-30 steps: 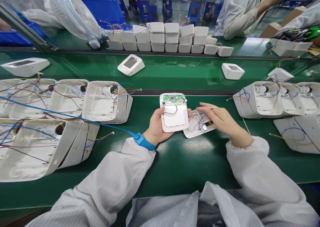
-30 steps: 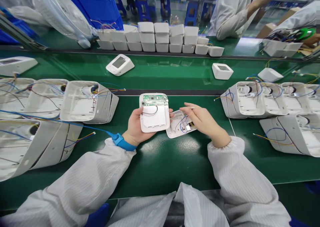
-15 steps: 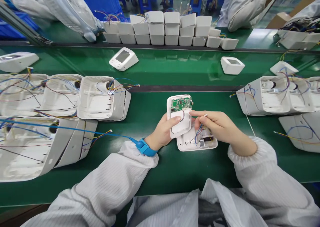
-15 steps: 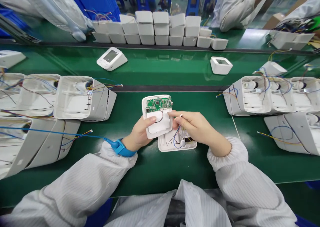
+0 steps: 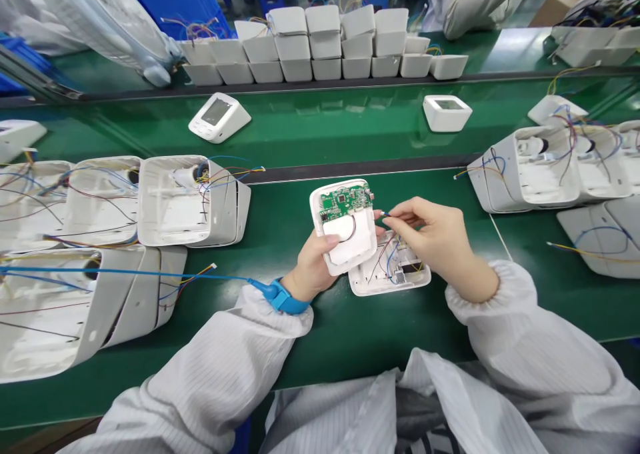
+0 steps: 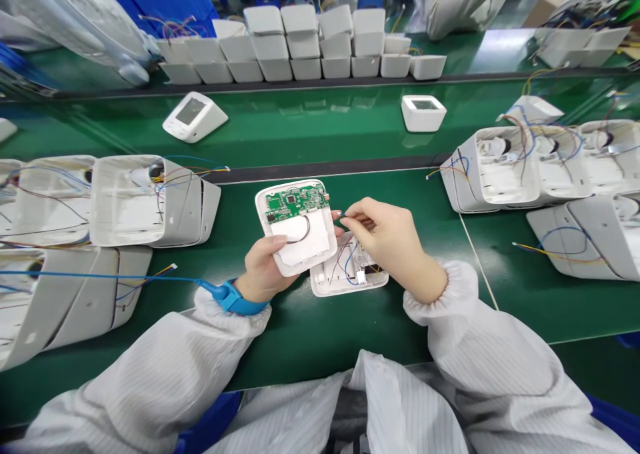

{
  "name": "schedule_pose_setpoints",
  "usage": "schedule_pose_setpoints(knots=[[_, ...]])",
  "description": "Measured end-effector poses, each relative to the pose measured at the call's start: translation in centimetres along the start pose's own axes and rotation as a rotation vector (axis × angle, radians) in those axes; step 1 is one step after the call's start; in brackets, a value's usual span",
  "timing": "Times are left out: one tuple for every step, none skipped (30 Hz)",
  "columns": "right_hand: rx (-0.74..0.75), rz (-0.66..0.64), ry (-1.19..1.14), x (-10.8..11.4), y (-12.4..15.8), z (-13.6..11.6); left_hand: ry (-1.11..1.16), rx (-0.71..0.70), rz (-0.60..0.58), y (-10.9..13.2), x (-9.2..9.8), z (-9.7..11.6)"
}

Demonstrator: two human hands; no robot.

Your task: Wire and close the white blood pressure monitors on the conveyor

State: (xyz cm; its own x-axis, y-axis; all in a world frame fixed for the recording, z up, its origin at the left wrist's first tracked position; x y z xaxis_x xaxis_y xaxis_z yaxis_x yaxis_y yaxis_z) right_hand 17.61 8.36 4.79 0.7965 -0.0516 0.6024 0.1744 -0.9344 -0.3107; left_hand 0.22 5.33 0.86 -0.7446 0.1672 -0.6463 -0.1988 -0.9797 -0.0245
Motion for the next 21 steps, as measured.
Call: schedule_pose_setpoints(knots=[[0.041,0.031,0.052,0.0,0.1,-0.2,0.001,-0.005,0.004,0.0,0.0,0.1],[0.092,0.070,0.115,0.1,0.2,-0.4,-0.001,-0.005,0.005,0.1,0.0,0.1],[0.144,0.112,0.181,0.1,0.3,-0.6,-0.002,0.000,0.000,0.1,0.0,0.0],[0.189,0.149,0.240,0.1,0.3,-0.7,0.001,0.007,-0.011,0.1,0.0,-0.1],[0.226,0.172,0.282,0.0,0.4,-0.8,0.010,0.011,-0.024,0.1,0.0,-0.2],[0.253,0.171,0.300,-0.2,0.4,-0.9,0.022,0.006,-0.033,0.1,0.0,-0.4],[0.265,0.149,0.290,-0.4,0.4,-0.9,0.035,-0.005,-0.034,0.0,0.1,-0.4],[0.258,0.111,0.257,-0.5,0.3,-0.9,0.047,-0.021,-0.028,-0.1,0.2,-0.5],[0.227,0.068,0.205,-0.6,0.2,-0.7,0.054,-0.036,-0.017,-0.1,0.3,-0.6],[0.173,0.026,0.141,-0.7,0.1,-0.6,0.056,-0.048,-0.009,-0.1,0.4,-0.6],[0.095,-0.017,0.066,-0.6,-0.1,-0.3,0.055,-0.056,-0.012,-0.1,0.4,-0.6],[0.003,-0.066,-0.018,-0.6,-0.2,0.0,0.049,-0.057,-0.029,0.0,0.4,-0.6],[-0.091,-0.124,-0.106,-0.6,-0.4,0.3,0.039,-0.054,-0.060,0.1,0.4,-0.5],[-0.178,-0.187,-0.192,-0.6,-0.4,0.5,0.027,-0.052,-0.092,0.2,0.3,-0.5],[-0.248,-0.252,-0.264,-0.6,-0.5,0.7,0.010,-0.048,-0.117,0.4,0.2,-0.4],[-0.294,-0.309,-0.309,-0.6,-0.5,0.8,-0.011,-0.042,-0.130,0.6,0.2,-0.4],[-0.313,-0.345,-0.320,-0.6,-0.5,0.8,-0.035,-0.040,-0.132,0.7,0.2,-0.4],[-0.305,-0.357,-0.298,-0.5,-0.5,0.7,-0.061,-0.044,-0.131,0.8,0.2,-0.4],[-0.273,-0.343,-0.250,-0.4,-0.5,0.6,-0.089,-0.058,-0.128,0.9,0.3,-0.4],[-0.220,-0.307,-0.188,-0.2,-0.5,0.3,-0.120,-0.078,-0.127,0.9,0.3,-0.4],[-0.158,-0.264,-0.129,-0.1,-0.5,0.0,-0.152,-0.098,-0.127,0.8,0.4,-0.4]])
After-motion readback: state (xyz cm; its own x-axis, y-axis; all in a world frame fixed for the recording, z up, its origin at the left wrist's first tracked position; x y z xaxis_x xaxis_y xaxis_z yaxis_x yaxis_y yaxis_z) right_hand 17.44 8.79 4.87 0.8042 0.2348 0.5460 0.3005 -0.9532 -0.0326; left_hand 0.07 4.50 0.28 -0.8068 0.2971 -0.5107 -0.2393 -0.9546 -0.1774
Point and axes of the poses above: each hand's wrist, its own y-axis away from the middle knuckle, its own x-axis out of the back of the hand, z = x × y, the point moved 4 cm from there along -y, towards the middle knuckle, and after that the axes turned 8 degrees about -x, right-handed, at the moved point
